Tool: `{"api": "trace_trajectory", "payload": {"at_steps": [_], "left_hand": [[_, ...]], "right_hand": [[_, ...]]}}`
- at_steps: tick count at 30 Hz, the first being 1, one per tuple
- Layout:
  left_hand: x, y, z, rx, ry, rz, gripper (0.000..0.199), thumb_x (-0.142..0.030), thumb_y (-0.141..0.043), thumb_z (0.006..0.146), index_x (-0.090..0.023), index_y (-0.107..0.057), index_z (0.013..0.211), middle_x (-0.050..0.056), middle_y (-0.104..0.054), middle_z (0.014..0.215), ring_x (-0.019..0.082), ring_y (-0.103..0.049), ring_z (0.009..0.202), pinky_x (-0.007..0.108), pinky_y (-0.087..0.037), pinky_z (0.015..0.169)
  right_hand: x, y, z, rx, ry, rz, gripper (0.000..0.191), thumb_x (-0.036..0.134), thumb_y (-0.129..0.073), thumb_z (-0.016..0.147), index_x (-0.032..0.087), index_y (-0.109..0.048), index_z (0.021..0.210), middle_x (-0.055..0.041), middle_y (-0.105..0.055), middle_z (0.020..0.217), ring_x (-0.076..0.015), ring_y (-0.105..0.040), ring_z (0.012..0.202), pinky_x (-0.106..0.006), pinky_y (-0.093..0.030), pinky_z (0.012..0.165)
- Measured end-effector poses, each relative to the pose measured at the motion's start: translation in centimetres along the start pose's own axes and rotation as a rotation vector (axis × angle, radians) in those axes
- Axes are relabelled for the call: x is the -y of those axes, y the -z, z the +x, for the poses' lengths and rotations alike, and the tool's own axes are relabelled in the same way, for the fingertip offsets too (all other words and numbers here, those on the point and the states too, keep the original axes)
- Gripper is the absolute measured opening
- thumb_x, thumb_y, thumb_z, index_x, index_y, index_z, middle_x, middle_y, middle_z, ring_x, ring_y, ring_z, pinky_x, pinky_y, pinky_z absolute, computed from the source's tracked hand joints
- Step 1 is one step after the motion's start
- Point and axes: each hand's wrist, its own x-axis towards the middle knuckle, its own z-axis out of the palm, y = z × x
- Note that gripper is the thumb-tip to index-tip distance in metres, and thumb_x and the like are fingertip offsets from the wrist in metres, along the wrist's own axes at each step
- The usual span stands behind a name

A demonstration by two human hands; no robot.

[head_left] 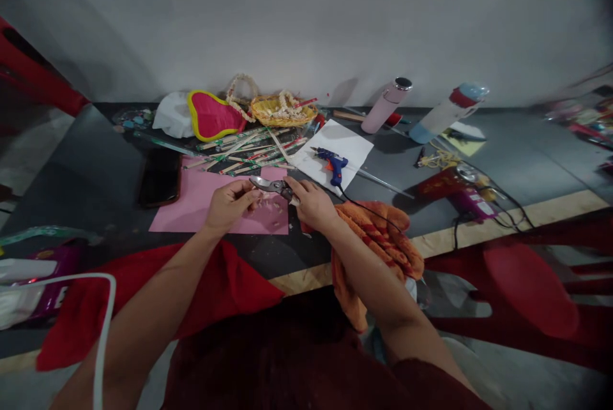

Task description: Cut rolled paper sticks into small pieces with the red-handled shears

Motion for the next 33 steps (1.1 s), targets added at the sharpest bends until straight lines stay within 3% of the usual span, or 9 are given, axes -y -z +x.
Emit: {"api": "trace_trajectory", "payload": {"at_steps": [3, 8, 15, 21, 26, 33], "left_hand": [[-0.08, -0.04, -0.14, -0.015, 0.017, 0.042, 0.015, -0.028, -0.061, 0.078, -0.014, -0.067, 0.074, -0.002, -0.060, 0.053, 0.007, -0.052, 0.045, 0.016, -0.044, 0.045], [-0.11, 0.37, -0.13, 0.058, 0.055, 0.047, 0.022, -0.033, -0.061, 0.078, -0.013, -0.069, 0.075, 0.001, -0.063, 0.053, 0.009, -0.056, 0.046, 0.017, -0.046, 0.046], [0.01, 0.58, 0.04, 0.083, 0.085, -0.015, 0.022, -0.035, -0.064, 0.075, -0.013, -0.067, 0.072, 0.005, -0.070, 0.069, 0.009, -0.057, 0.046, 0.019, -0.047, 0.044], [-0.30, 0.20, -0.08, 0.064, 0.025, 0.033, 0.021, -0.032, -0.059, 0.080, -0.014, -0.067, 0.075, 0.002, -0.066, 0.061, 0.009, -0.057, 0.048, 0.018, -0.047, 0.046], [-0.25, -0.05, -0.24, 0.018, -0.003, 0.103, 0.020, -0.032, -0.060, 0.080, -0.014, -0.069, 0.077, 0.000, -0.063, 0.057, 0.008, -0.057, 0.049, 0.017, -0.047, 0.049], [0.62, 0.53, -0.20, 0.105, 0.028, 0.072, 0.027, -0.037, -0.058, 0.082, -0.014, -0.069, 0.079, 0.002, -0.064, 0.057, 0.010, -0.058, 0.049, 0.019, -0.048, 0.049]], "right_hand": [[-0.23, -0.04, 0.07, 0.003, 0.012, 0.007, 0.063, 0.014, -0.046, 0.082, 0.020, -0.032, 0.144, -0.0104, -0.054, 0.122, -0.0237, -0.048, 0.111, -0.037, -0.040, 0.098], [-0.65, 0.05, 0.04, 0.012, 0.047, 0.016, 0.063, 0.016, -0.047, 0.083, 0.020, -0.031, 0.144, -0.0105, -0.052, 0.124, -0.0249, -0.045, 0.113, -0.040, -0.039, 0.098], [-0.59, 0.51, -0.10, 0.040, 0.059, 0.004, 0.058, 0.018, -0.044, 0.087, 0.021, -0.034, 0.144, -0.0105, -0.056, 0.117, -0.0235, -0.050, 0.106, -0.037, -0.041, 0.096], [-0.03, 0.51, -0.29, 0.067, 0.004, -0.018, 0.063, 0.011, -0.044, 0.083, 0.023, -0.034, 0.143, -0.0091, -0.060, 0.111, -0.0231, -0.055, 0.102, -0.033, -0.045, 0.089], [-0.12, 0.09, -0.06, 0.024, -0.009, 0.003, 0.062, 0.013, -0.044, 0.083, 0.022, -0.033, 0.144, -0.0097, -0.057, 0.119, -0.0230, -0.052, 0.109, -0.034, -0.042, 0.095], [-0.71, 0.21, 0.02, 0.010, 0.048, 0.006, 0.062, 0.017, -0.048, 0.084, 0.022, -0.032, 0.144, -0.0099, -0.054, 0.123, -0.0247, -0.047, 0.113, -0.038, -0.040, 0.098]]}}
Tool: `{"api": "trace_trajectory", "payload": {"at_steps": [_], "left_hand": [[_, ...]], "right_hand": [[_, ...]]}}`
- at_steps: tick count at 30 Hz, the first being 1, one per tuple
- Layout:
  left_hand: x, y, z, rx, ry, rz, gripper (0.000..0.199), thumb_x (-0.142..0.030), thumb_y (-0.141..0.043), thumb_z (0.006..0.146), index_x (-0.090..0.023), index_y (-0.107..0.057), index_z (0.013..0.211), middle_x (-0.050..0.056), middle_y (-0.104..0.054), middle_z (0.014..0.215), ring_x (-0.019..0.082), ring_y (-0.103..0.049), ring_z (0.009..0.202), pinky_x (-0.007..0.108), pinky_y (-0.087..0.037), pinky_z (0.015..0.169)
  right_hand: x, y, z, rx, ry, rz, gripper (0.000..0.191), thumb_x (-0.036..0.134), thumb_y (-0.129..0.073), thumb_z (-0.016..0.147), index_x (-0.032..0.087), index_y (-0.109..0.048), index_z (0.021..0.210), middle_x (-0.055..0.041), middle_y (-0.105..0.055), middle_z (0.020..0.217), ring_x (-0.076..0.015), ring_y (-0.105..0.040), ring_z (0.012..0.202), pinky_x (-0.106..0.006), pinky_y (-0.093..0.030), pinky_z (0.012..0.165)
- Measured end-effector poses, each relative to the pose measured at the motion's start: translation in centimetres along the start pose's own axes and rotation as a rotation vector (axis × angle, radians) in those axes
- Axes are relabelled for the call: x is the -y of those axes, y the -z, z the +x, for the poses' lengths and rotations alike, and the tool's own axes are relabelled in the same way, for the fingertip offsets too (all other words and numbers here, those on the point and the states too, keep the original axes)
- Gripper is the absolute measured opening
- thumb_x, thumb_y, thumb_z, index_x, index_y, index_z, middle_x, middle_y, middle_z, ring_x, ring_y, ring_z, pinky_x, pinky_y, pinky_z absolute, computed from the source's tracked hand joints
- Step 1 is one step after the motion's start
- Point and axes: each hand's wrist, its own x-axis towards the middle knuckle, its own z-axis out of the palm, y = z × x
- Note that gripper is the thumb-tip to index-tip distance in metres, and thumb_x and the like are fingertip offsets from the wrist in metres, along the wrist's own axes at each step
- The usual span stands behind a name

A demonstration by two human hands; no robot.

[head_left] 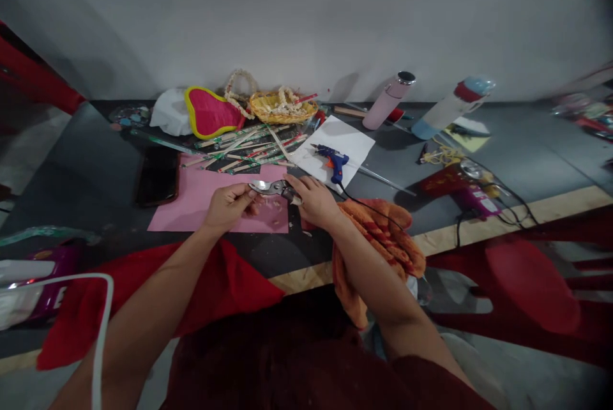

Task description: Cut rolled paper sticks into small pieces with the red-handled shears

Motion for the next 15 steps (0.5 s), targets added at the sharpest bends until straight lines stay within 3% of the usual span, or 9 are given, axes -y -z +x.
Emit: {"api": "trace_trajectory", "payload": {"at_steps": [6, 11, 15], "left_hand": [[-0.38, -0.09, 0.01, -0.010, 0.028, -0.039, 0.025, -0.038, -0.061, 0.079, -0.014, -0.068, 0.073, 0.002, -0.064, 0.055, 0.010, -0.057, 0.044, 0.019, -0.047, 0.044], [-0.53, -0.39, 0.12, -0.035, 0.016, -0.045, 0.025, -0.036, -0.058, 0.081, -0.014, -0.068, 0.075, 0.004, -0.067, 0.065, 0.009, -0.057, 0.046, 0.018, -0.047, 0.044], [-0.48, -0.48, 0.22, -0.119, -0.011, 0.004, 0.023, -0.035, -0.059, 0.080, -0.015, -0.069, 0.082, 0.003, -0.069, 0.069, 0.010, -0.059, 0.051, 0.018, -0.049, 0.047]], "right_hand": [[0.32, 0.25, -0.17, 0.006, -0.018, -0.014, 0.054, 0.020, -0.043, 0.089, 0.023, -0.036, 0.143, -0.0100, -0.058, 0.115, -0.0234, -0.052, 0.105, -0.036, -0.043, 0.093], [0.78, 0.24, -0.30, 0.050, -0.053, -0.032, 0.061, 0.012, -0.043, 0.083, 0.024, -0.035, 0.142, -0.0086, -0.061, 0.108, -0.0229, -0.056, 0.100, -0.032, -0.046, 0.086], [0.70, -0.10, -0.14, 0.022, -0.065, -0.007, 0.060, 0.013, -0.043, 0.084, 0.021, -0.035, 0.142, -0.0094, -0.060, 0.111, -0.0225, -0.055, 0.103, -0.033, -0.045, 0.090]]}}
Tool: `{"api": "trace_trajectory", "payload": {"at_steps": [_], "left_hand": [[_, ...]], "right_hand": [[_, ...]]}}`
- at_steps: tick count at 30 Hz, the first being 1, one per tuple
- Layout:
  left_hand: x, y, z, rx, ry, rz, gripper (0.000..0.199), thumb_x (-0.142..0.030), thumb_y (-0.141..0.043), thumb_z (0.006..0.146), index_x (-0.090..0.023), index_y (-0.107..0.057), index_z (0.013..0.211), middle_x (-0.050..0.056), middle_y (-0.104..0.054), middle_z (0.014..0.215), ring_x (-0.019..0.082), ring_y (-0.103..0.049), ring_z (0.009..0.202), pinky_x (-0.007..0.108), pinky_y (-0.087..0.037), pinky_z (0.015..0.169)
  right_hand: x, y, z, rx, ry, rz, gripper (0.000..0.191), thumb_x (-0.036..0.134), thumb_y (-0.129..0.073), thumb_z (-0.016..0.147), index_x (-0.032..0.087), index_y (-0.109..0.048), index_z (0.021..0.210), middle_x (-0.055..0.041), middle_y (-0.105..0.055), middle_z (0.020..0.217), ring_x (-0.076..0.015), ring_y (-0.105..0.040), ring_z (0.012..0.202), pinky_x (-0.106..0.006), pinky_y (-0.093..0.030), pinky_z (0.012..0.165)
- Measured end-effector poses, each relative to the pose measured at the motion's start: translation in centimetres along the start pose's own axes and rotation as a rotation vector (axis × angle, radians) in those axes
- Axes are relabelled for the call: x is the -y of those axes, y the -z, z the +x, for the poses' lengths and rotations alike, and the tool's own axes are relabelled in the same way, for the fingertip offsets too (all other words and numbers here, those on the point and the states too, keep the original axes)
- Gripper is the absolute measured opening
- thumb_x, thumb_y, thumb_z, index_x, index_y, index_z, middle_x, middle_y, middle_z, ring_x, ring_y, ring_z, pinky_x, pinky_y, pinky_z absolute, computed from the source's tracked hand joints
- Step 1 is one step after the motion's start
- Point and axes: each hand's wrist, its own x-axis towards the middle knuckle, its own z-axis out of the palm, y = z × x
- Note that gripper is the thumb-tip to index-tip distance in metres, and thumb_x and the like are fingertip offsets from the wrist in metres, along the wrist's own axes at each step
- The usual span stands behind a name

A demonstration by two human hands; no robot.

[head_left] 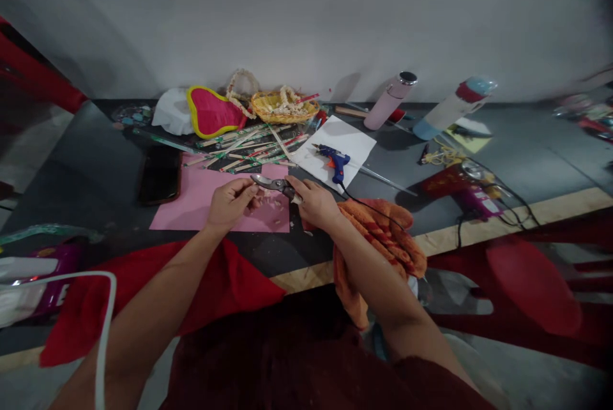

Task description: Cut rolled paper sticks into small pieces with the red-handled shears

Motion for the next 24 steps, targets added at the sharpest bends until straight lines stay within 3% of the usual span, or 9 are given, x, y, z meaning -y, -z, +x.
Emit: {"api": "trace_trajectory", "payload": {"at_steps": [5, 12, 19, 24], "left_hand": [[0.0, 0.2, 0.0, 0.038, 0.012, 0.025, 0.023, -0.034, -0.057, 0.080, -0.015, -0.068, 0.076, 0.000, -0.062, 0.053, 0.010, -0.056, 0.045, 0.019, -0.046, 0.046], [-0.2, 0.3, 0.0, 0.080, 0.031, -0.037, 0.022, -0.035, -0.060, 0.078, -0.014, -0.066, 0.072, 0.002, -0.066, 0.063, 0.009, -0.055, 0.042, 0.020, -0.045, 0.042], [-0.2, 0.2, -0.1, 0.052, 0.051, -0.046, 0.023, -0.036, -0.059, 0.080, -0.015, -0.063, 0.074, 0.003, -0.067, 0.068, 0.009, -0.056, 0.043, 0.019, -0.044, 0.040], [-0.5, 0.2, -0.3, 0.051, -0.023, 0.061, 0.023, -0.035, -0.056, 0.083, -0.015, -0.066, 0.078, 0.001, -0.064, 0.058, 0.009, -0.057, 0.047, 0.017, -0.046, 0.047]], "right_hand": [[-0.7, -0.2, 0.1, -0.026, 0.061, 0.036, 0.058, 0.019, -0.045, 0.087, 0.019, -0.033, 0.144, -0.0112, -0.055, 0.123, -0.0235, -0.050, 0.112, -0.037, -0.042, 0.096], [-1.1, -0.3, 0.2, -0.039, 0.084, 0.040, 0.055, 0.021, -0.044, 0.089, 0.020, -0.035, 0.143, -0.0111, -0.057, 0.119, -0.0230, -0.052, 0.106, -0.037, -0.043, 0.095], [-0.1, 0.3, -0.2, 0.044, -0.004, -0.008, 0.059, 0.012, -0.042, 0.084, 0.024, -0.036, 0.142, -0.0085, -0.062, 0.108, -0.0222, -0.058, 0.097, -0.031, -0.047, 0.084], [0.0, 0.2, 0.0, 0.011, -0.017, 0.012, 0.058, 0.014, -0.043, 0.085, 0.022, -0.036, 0.142, -0.0097, -0.060, 0.114, -0.0227, -0.056, 0.103, -0.033, -0.045, 0.090]]}}
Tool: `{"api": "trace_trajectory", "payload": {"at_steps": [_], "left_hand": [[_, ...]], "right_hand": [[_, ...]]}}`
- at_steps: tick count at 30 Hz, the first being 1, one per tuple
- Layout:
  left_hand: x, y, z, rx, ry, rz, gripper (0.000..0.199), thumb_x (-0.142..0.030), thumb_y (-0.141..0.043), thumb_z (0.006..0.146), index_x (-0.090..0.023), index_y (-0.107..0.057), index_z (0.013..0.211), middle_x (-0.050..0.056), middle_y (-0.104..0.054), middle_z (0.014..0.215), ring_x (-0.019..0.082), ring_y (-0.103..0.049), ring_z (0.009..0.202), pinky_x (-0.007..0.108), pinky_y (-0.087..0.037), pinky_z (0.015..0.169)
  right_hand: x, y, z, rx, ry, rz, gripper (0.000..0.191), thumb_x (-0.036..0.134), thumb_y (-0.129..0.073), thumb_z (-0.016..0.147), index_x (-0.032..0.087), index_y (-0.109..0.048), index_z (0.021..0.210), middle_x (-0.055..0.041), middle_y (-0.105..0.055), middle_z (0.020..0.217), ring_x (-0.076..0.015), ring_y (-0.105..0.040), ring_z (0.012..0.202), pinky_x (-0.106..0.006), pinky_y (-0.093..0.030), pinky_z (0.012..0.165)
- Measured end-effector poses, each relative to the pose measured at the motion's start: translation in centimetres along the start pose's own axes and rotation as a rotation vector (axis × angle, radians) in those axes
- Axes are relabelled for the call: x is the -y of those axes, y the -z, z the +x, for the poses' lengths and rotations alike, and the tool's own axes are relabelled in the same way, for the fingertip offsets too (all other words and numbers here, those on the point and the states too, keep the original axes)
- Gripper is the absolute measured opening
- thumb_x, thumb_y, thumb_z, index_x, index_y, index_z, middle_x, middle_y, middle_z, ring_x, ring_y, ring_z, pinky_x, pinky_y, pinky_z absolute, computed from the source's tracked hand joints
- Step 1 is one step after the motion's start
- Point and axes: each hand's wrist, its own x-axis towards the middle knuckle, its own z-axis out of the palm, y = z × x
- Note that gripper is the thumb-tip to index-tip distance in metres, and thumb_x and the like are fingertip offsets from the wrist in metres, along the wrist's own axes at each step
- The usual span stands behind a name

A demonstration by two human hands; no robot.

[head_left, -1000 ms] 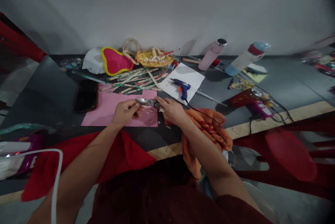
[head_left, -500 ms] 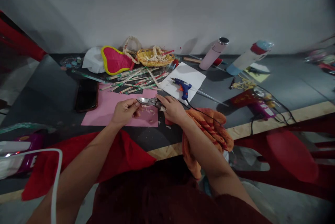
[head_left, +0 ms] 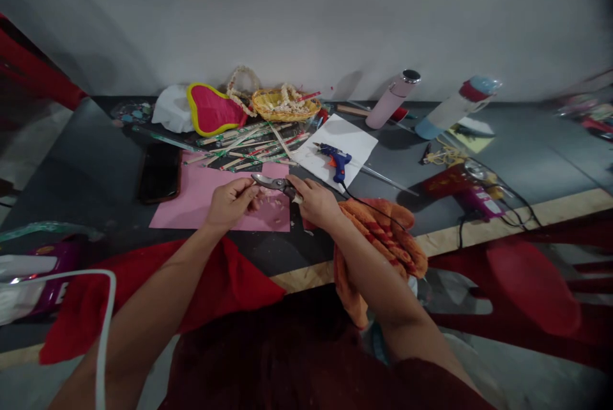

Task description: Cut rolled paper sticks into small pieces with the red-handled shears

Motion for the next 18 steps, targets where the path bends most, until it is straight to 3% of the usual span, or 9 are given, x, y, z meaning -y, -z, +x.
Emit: {"api": "trace_trajectory", "payload": {"at_steps": [5, 11, 18], "left_hand": [[0.0, 0.1, -0.1, 0.041, 0.002, -0.007, 0.025, -0.034, -0.055, 0.084, -0.014, -0.066, 0.075, 0.000, -0.060, 0.052, 0.009, -0.056, 0.045, 0.018, -0.046, 0.047], [0.2, 0.4, 0.0, 0.147, 0.097, -0.203, 0.028, -0.040, -0.064, 0.078, -0.012, -0.063, 0.075, 0.004, -0.067, 0.066, 0.009, -0.056, 0.043, 0.021, -0.046, 0.042], [0.1, 1.1, -0.1, 0.255, 0.244, -0.377, 0.031, -0.040, -0.073, 0.071, -0.011, -0.063, 0.076, 0.001, -0.063, 0.057, 0.006, -0.049, 0.033, 0.016, -0.037, 0.034]], "right_hand": [[-0.6, -0.3, 0.2, -0.017, 0.074, 0.025, 0.062, 0.016, -0.046, 0.084, 0.019, -0.032, 0.144, -0.0112, -0.056, 0.122, -0.0235, -0.050, 0.111, -0.037, -0.042, 0.096], [-1.2, -0.6, 0.1, -0.021, 0.136, 0.070, 0.066, 0.013, -0.047, 0.082, 0.018, -0.030, 0.145, -0.0118, -0.053, 0.125, -0.0232, -0.048, 0.113, -0.039, -0.041, 0.098], [-1.3, -0.7, 0.2, -0.038, 0.190, 0.085, 0.055, 0.017, -0.041, 0.089, 0.018, -0.035, 0.143, -0.0114, -0.057, 0.114, -0.0217, -0.052, 0.102, -0.037, -0.044, 0.094]]}}
